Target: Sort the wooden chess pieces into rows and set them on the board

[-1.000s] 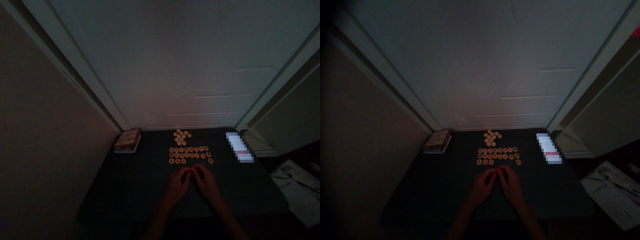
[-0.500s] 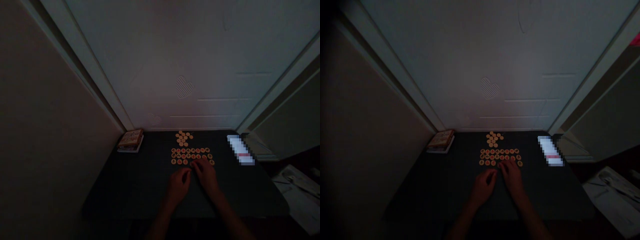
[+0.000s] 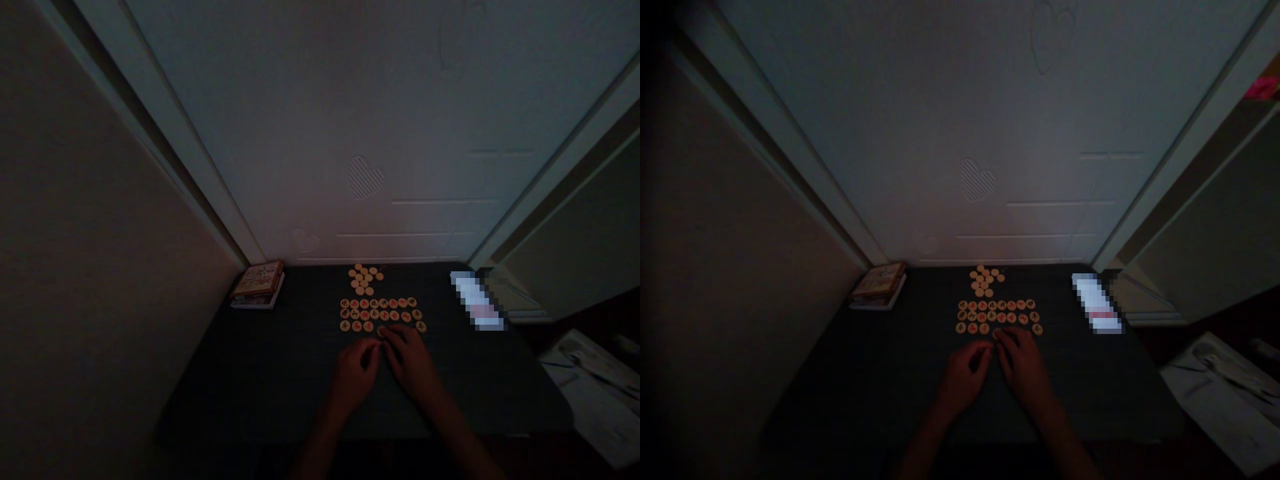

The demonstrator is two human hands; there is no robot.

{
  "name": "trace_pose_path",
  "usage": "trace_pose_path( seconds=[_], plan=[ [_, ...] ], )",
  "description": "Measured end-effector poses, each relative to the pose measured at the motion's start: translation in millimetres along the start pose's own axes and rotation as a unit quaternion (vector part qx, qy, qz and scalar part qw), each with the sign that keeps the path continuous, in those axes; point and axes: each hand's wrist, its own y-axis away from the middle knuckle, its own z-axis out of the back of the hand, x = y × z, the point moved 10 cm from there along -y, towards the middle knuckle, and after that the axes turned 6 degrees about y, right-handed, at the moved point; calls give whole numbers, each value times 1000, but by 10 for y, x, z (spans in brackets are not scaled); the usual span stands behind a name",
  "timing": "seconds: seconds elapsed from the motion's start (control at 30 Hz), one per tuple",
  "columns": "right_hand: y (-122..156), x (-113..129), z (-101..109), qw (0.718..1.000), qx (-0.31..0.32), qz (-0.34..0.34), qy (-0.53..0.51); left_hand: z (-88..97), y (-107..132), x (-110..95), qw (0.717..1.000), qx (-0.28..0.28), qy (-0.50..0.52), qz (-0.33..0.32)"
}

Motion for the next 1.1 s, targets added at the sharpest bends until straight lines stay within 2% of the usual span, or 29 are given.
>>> trace_pose_path(
  seconds=[0.93, 1.03, 1.1],
  plan=[
    [24, -8, -35, 1000, 17, -15, 0, -20, 1, 38, 1000, 0, -19, 15],
    [27, -30, -25, 999, 12, -30, -12, 12, -11, -25, 1000, -5, -11, 23],
    [24, -53, -7, 999, 3, -42, -28, 104, -100, -137, 1000, -8, -10, 16]
  ],
)
